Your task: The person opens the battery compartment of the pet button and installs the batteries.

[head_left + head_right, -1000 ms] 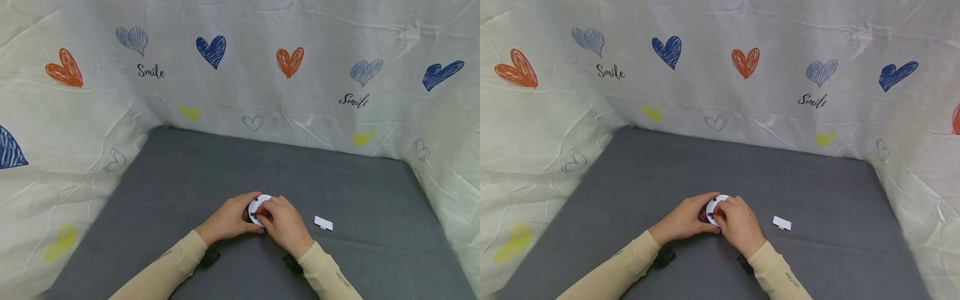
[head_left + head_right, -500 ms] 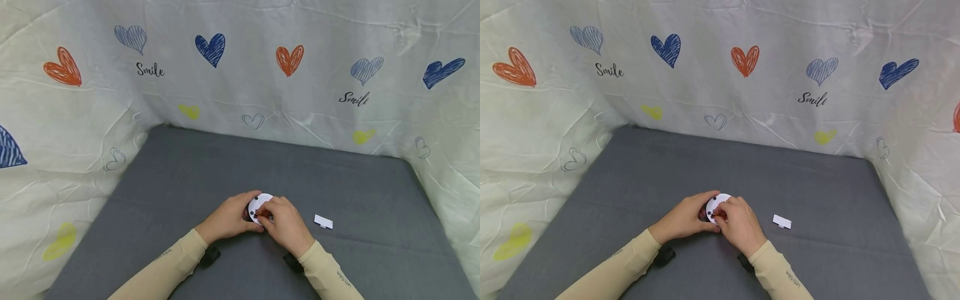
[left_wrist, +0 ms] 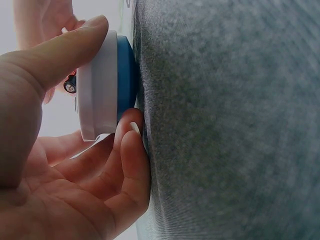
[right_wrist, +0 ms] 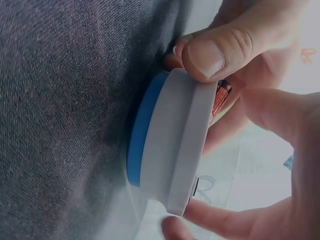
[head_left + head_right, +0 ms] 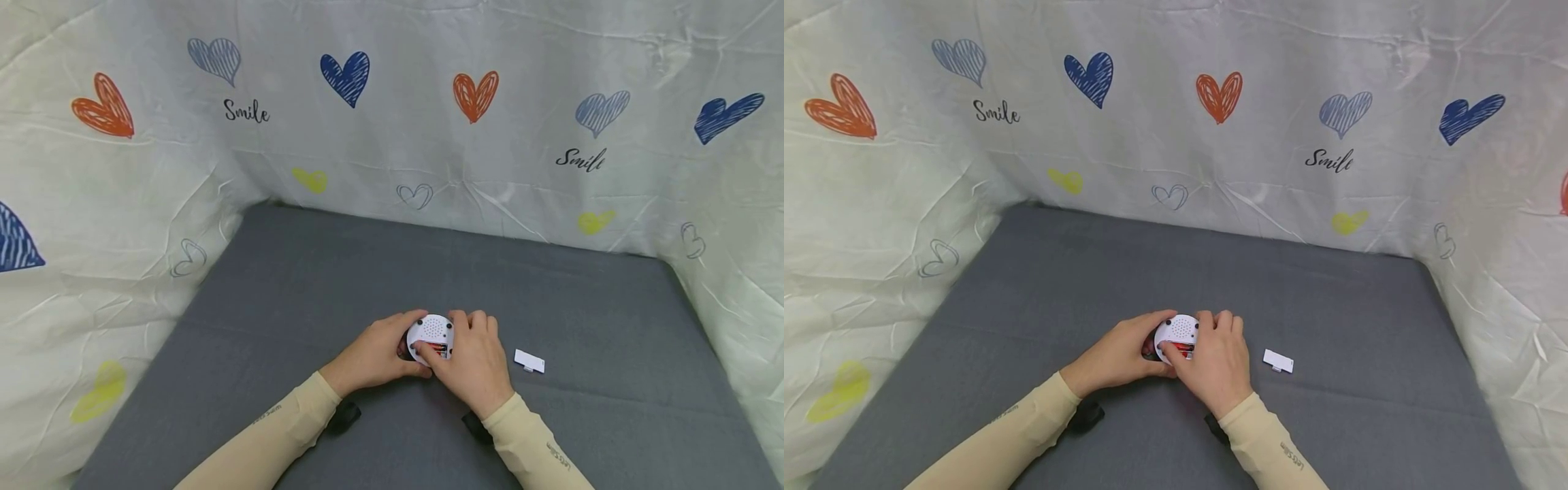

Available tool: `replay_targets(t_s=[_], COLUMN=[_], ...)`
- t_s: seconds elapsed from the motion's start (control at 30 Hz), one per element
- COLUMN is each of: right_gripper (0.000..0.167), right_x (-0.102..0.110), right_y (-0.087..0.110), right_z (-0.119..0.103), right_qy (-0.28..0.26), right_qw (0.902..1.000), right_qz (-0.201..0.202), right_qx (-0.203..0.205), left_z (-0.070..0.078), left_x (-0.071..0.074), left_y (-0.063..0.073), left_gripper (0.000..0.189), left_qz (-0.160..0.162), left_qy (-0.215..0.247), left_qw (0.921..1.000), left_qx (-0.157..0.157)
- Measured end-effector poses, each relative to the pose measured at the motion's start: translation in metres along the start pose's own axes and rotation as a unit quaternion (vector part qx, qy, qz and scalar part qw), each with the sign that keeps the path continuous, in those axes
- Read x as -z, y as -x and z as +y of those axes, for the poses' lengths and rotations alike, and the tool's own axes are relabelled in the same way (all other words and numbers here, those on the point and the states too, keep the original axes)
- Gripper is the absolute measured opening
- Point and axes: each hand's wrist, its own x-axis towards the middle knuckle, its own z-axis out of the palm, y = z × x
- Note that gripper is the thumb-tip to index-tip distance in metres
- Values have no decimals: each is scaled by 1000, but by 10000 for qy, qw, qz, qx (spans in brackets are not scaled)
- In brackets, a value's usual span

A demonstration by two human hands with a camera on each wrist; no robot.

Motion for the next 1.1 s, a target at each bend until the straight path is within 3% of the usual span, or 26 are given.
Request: replay_targets(t_s=[0.17, 0.67, 1.1], right_gripper=[72, 62, 59], right_x=[1, -2, -2], right_y=[0, -2, -4], right_z=[-1, -3, -3], right_qy=[26, -431, -465], right_qw=[9977, 9877, 9838], right_qz=[-432, -910, -1029], right_qx=[-524, -1197, -1391], left_z=[1, 0, 0], left_x=[1, 0, 0], left_y=[0, -1, 0], left_gripper=[96, 93, 93], left_qz=[15, 62, 67], left_qy=[110, 167, 112], left_qw=[9999, 9998, 9999], left_qx=[-7, -89, -94])
